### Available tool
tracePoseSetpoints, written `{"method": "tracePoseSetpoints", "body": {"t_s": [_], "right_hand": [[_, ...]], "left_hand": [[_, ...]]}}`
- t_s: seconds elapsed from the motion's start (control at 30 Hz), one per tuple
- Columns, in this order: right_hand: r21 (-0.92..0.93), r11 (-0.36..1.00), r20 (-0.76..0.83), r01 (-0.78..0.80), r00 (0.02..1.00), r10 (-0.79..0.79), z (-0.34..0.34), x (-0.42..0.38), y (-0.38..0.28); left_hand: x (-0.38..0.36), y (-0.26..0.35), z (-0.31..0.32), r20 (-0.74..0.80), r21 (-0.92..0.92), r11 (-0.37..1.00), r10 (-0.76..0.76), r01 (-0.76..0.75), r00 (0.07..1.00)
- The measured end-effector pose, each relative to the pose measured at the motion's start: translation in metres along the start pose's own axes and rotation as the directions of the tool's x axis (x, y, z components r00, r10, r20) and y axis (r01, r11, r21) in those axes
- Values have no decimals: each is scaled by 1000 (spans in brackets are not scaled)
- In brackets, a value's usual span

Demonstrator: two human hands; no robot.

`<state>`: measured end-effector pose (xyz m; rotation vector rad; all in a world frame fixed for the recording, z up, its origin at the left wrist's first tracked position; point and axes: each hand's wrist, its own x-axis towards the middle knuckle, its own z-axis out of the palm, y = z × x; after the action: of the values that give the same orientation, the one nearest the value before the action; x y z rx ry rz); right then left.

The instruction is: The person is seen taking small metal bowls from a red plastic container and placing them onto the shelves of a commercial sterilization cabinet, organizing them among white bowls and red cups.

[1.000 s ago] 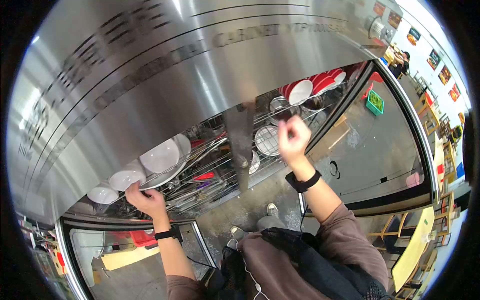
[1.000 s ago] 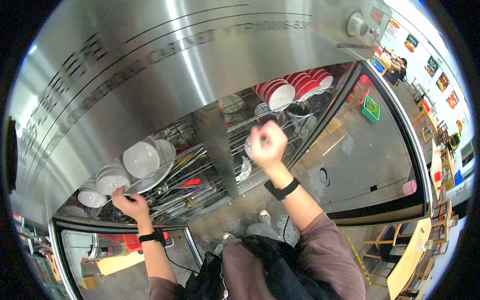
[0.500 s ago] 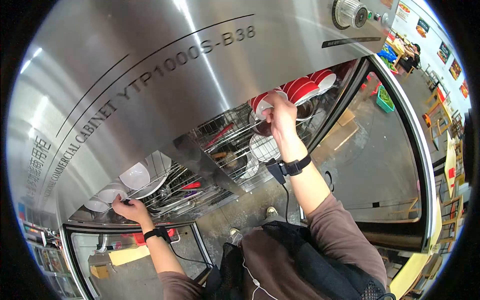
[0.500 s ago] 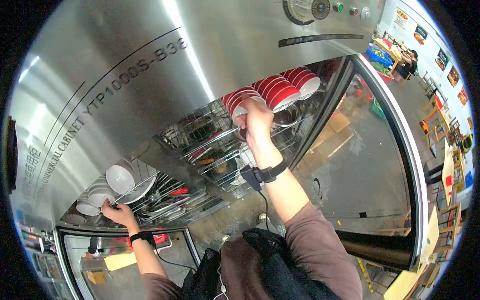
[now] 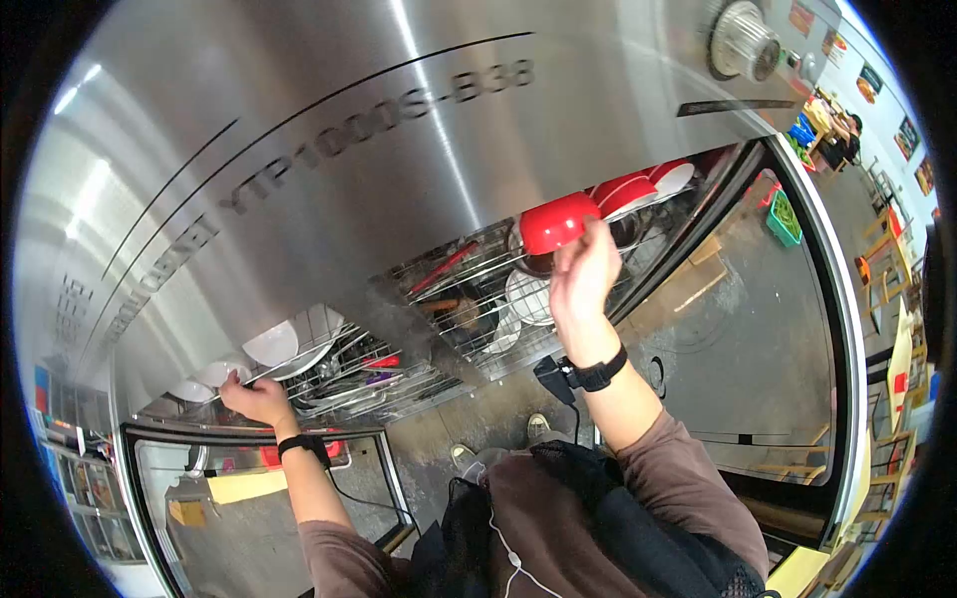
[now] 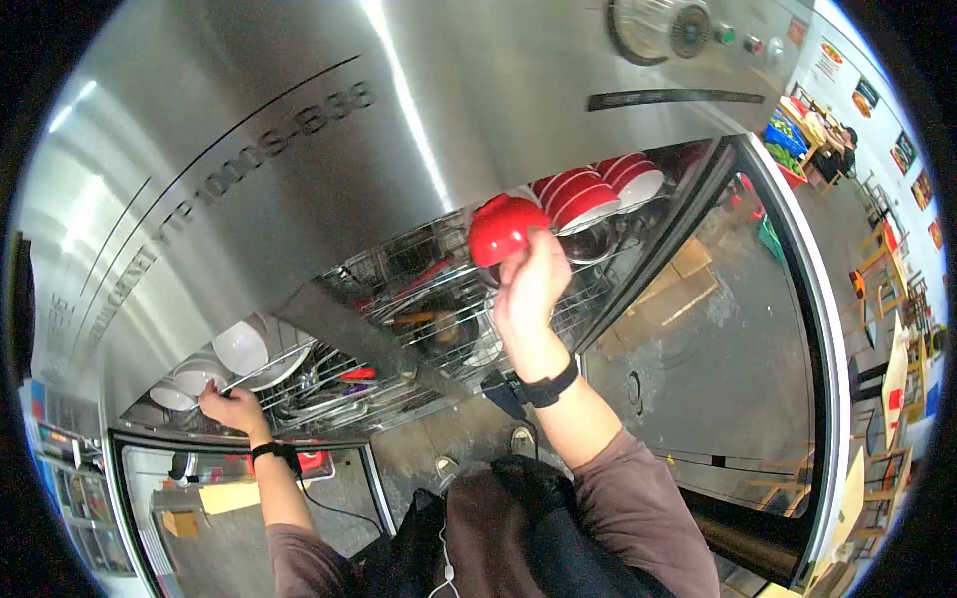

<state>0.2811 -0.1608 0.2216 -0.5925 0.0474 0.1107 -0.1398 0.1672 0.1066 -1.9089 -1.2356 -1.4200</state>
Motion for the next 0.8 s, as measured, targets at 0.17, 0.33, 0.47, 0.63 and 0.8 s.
{"method": "tracePoseSetpoints", "body": {"t_s": [0.17, 0.33, 0.47, 0.63, 0.8], "right_hand": [[-205, 979, 294, 12, 954, 49, 3, -17, -5], [-748, 505, 655, 431, 599, 460, 31, 5, -4], [-686, 186, 645, 703, 470, 602, 63, 15, 28], [-113, -185, 862, 976, 188, 471, 93, 21, 73], [35, -256, 879, 966, 92, 467, 112, 23, 113]], "left_hand": [[-3, -8, 4, -30, -63, 997, 35, -36, 999], [1, -11, -4, 6, -111, 992, 65, -64, 998], [4, -11, -8, 26, -195, 981, 29, -24, 999], [3, -17, -3, -23, -230, 969, 83, -86, 996], [-1, -22, 2, -27, -284, 957, 48, -54, 998]]}}
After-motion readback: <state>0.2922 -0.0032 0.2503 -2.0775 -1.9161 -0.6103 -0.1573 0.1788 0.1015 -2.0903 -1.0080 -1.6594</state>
